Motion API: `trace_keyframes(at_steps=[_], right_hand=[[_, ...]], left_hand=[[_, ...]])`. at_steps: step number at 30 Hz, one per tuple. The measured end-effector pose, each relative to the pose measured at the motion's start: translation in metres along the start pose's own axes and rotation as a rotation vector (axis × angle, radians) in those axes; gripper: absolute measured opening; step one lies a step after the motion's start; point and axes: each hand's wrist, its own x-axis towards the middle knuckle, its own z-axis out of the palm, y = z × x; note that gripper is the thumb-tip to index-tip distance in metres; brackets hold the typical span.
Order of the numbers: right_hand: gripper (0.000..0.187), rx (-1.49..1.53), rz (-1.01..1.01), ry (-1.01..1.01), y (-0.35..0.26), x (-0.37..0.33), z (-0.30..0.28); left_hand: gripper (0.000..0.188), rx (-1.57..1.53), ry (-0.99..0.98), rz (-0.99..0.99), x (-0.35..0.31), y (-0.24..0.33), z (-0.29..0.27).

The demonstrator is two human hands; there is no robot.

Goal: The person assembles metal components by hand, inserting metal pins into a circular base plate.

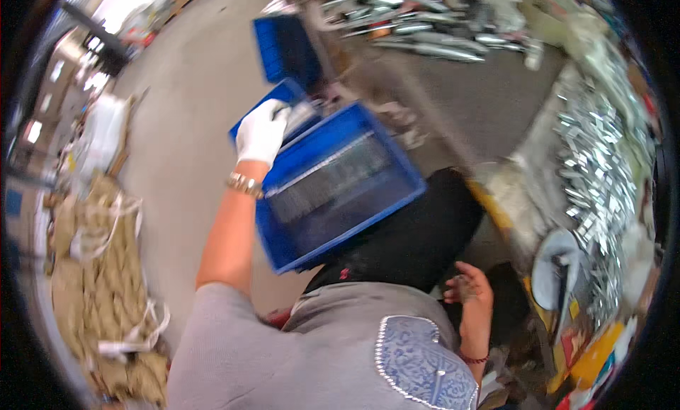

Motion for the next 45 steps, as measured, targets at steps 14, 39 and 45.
trace_keyframes(at_steps=[14, 39, 45], right_hand=[[0.038, 0.05, -0.087, 0.041, 0.008, -0.027, -0.015], [0.039, -1.325, -0.788, 1.275, -0.14, -0.08, -0.206], [0.037, -0.897, -0.61, 1.236, -0.139, -0.058, -0.232]], left_hand=[[0.027, -0.628, -0.564, 1.03, -0.097, 0.372, 0.072], [0.032, -1.063, -1.266, 0.482, -0.159, 0.355, 0.047], [0.023, -0.999, -1.235, 0.675, -0.185, 0.348, 0.047]])
